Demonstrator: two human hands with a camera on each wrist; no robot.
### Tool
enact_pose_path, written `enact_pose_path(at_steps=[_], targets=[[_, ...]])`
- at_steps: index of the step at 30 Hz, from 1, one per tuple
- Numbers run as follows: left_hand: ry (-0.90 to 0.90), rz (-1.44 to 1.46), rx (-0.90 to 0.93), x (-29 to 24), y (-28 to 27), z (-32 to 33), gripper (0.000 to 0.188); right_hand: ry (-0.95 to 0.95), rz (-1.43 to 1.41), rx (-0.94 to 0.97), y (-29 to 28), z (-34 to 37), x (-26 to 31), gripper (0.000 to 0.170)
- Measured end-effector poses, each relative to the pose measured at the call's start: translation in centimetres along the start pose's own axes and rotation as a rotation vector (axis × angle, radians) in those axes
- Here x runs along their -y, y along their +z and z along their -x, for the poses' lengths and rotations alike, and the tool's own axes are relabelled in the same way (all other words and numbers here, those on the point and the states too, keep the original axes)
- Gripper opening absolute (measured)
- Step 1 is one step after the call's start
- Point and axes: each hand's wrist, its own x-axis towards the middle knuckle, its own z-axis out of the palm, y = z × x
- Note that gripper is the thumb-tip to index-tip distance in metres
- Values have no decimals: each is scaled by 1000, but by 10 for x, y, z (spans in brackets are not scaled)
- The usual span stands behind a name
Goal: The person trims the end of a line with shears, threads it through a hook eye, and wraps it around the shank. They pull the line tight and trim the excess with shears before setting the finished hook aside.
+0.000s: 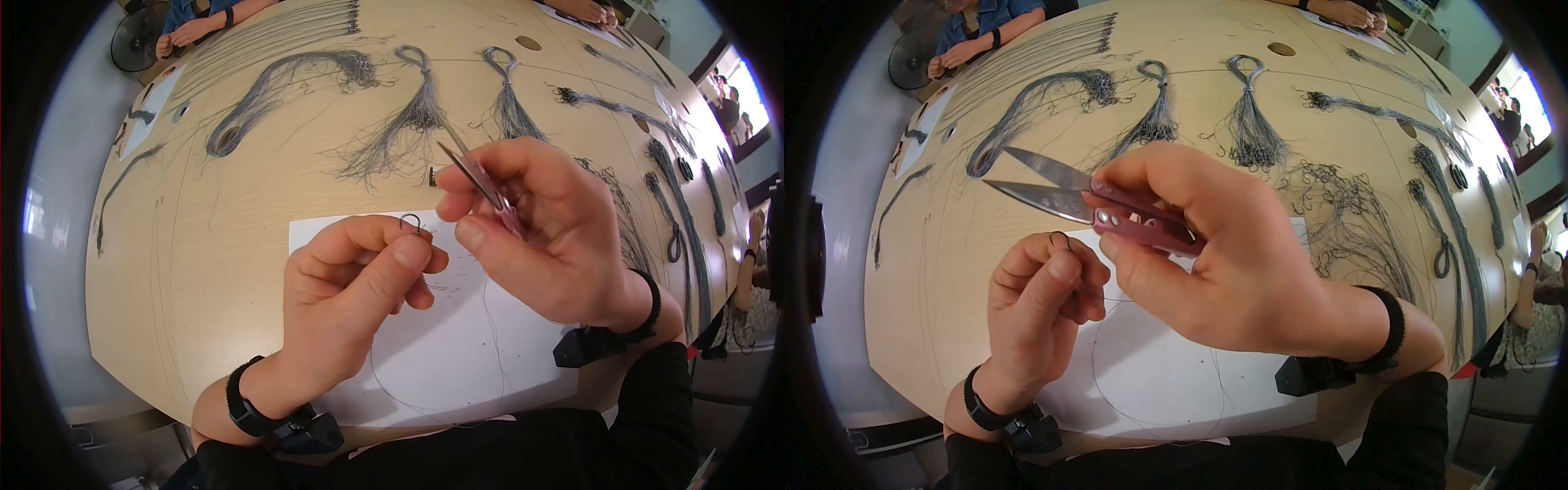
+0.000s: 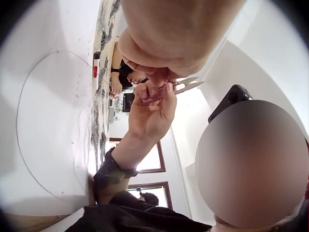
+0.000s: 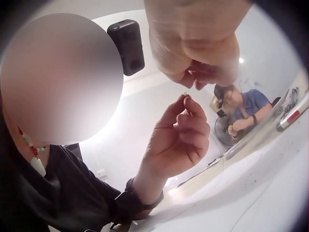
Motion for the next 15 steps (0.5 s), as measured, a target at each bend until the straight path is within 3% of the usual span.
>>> enact_pose_path(at_steps=[5, 7, 9, 12, 15], targets=[[-15, 38, 41, 4, 4, 1, 10, 27, -84, 6, 4, 2, 1, 26], [-11, -104, -4, 2, 4, 1, 7, 4, -60, -11, 0, -2, 1, 26], [-17, -81, -11, -2, 4, 1, 7, -98, 633, 165, -13, -12, 3, 25], [-16, -47, -15, -5, 4, 3, 6, 34, 772, 243, -12, -5, -26, 25], [-11, -39, -4, -6, 5, 5, 5, 40, 881, 355, -13, -1, -37, 24]])
